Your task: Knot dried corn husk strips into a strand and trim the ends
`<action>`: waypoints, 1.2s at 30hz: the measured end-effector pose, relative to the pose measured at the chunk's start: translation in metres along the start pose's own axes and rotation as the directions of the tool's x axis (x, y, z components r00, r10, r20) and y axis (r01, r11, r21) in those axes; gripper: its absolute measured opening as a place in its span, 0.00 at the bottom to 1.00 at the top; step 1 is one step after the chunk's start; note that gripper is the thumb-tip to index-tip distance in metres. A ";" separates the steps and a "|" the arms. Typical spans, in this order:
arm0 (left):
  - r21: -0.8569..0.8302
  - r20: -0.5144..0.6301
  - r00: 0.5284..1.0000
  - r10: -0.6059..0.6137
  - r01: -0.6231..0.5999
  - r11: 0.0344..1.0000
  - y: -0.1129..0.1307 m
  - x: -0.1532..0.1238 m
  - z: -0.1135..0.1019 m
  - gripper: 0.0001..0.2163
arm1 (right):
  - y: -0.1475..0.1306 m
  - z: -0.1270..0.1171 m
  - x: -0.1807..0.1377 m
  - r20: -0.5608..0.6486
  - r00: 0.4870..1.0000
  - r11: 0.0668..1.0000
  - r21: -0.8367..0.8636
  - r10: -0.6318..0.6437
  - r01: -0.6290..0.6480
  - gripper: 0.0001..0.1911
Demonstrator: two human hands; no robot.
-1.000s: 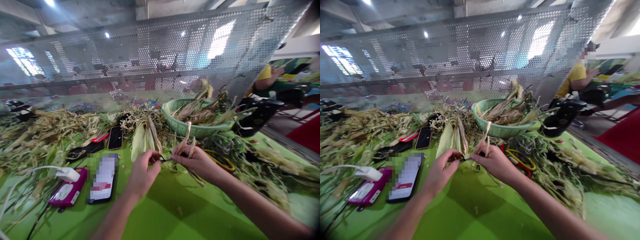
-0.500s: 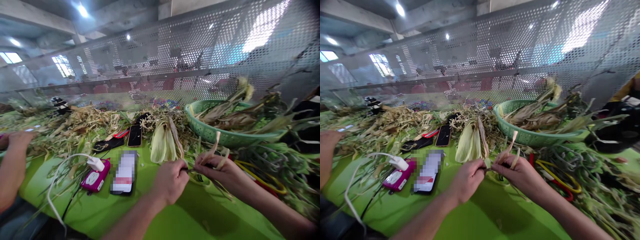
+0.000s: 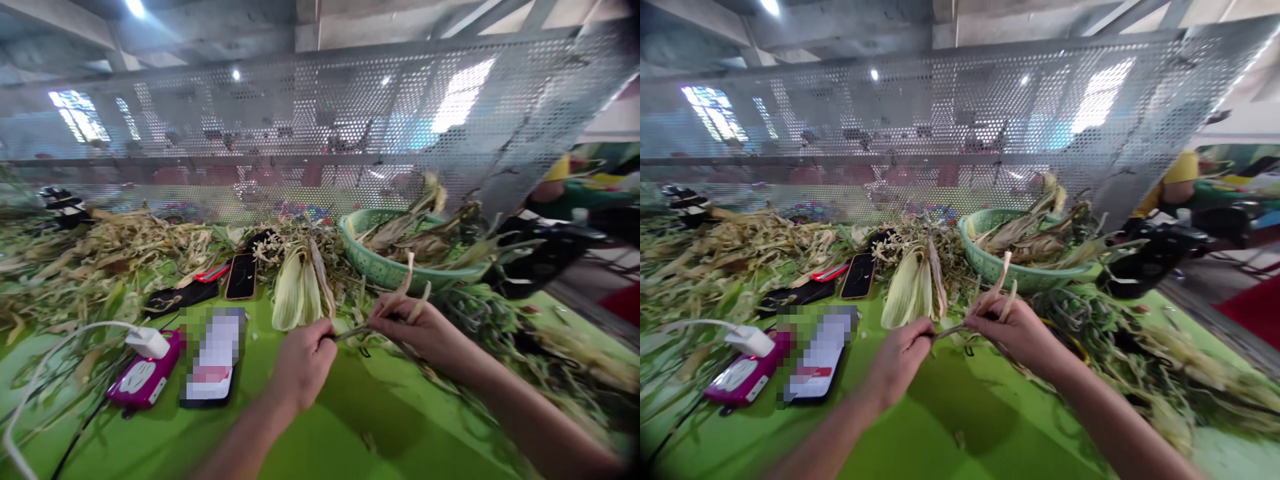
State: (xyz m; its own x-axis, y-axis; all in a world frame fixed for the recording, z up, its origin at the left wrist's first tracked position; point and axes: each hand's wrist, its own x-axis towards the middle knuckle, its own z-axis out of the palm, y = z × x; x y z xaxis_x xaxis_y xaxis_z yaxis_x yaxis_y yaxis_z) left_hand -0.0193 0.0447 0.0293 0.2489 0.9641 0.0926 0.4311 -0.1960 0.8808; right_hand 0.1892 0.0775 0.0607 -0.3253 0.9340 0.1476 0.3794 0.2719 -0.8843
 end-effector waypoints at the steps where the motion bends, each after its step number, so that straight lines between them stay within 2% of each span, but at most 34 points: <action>1: 0.001 0.001 1.000 -0.002 0.002 1.000 0.000 0.000 0.000 0.08 | -0.001 -0.001 0.000 -0.002 1.000 1.000 0.007 0.002 -0.002 0.15; 9: -0.009 0.011 0.999 -0.052 0.052 0.999 0.001 -0.002 0.001 0.08 | -0.005 0.002 -0.002 0.003 1.000 0.999 -0.017 -0.029 0.029 0.14; 12: -0.046 0.025 0.997 -0.075 0.076 0.996 -0.003 -0.001 -0.002 0.08 | -0.002 -0.007 -0.001 0.004 1.000 1.000 -0.021 -0.020 0.020 0.14; 13: -0.064 0.020 0.996 -0.090 0.091 0.994 -0.005 0.000 -0.003 0.08 | 0.000 -0.013 -0.001 -0.021 1.000 1.000 -0.022 -0.014 0.014 0.15; 15: -0.102 -0.010 0.992 -0.124 0.122 0.987 -0.008 0.002 -0.004 0.10 | 0.004 -0.030 -0.001 -0.145 0.989 1.000 -0.009 -0.003 0.002 0.15; 17: -0.127 -0.026 0.991 -0.129 0.125 0.984 -0.008 0.003 -0.003 0.09 | 0.007 -0.044 0.000 -0.272 0.961 0.998 0.048 -0.036 0.051 0.14; 20: -0.091 0.028 0.994 -0.102 0.104 0.990 -0.005 0.001 0.002 0.10 | 0.009 -0.050 0.000 -0.302 0.953 0.991 0.134 0.021 0.020 0.15; 23: 0.053 0.032 0.998 -0.048 0.047 0.997 -0.002 0.000 0.005 0.12 | 0.009 -0.041 0.001 -0.281 0.958 0.985 0.172 0.051 -0.002 0.16; 26: 0.194 -0.086 0.996 0.036 -0.019 0.981 -0.004 0.001 0.002 0.12 | 0.008 -0.033 0.001 -0.215 0.976 0.990 0.143 0.043 -0.012 0.17; 29: 0.264 -0.259 0.954 0.149 -0.079 0.961 -0.008 0.003 -0.004 0.08 | 0.006 -0.027 0.001 -0.154 0.987 0.994 0.103 0.041 -0.025 0.17; 31: 0.255 -0.330 0.915 0.233 -0.151 0.955 -0.008 0.004 -0.006 0.07 | 0.004 -0.023 0.000 -0.123 0.991 0.996 0.080 0.044 -0.034 0.17; 33: 0.240 -0.306 0.902 0.304 -0.237 0.942 -0.005 0.003 -0.006 0.10 | 0.002 -0.017 -0.001 -0.089 0.995 0.998 0.045 0.041 -0.037 0.16; 36: 0.193 -0.157 0.938 0.311 -0.279 0.941 0.000 0.001 0.001 0.13 | -0.001 -0.005 -0.004 -0.033 0.999 0.999 -0.021 0.028 -0.029 0.15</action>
State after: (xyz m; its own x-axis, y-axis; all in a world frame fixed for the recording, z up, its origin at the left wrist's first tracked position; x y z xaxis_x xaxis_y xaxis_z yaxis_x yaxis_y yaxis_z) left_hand -0.0182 0.0455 0.0295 0.2312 0.8711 0.4332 0.5034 -0.4882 0.7129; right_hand 0.1947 0.0750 0.0632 -0.2857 0.9485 0.1372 0.4069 0.2496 -0.8787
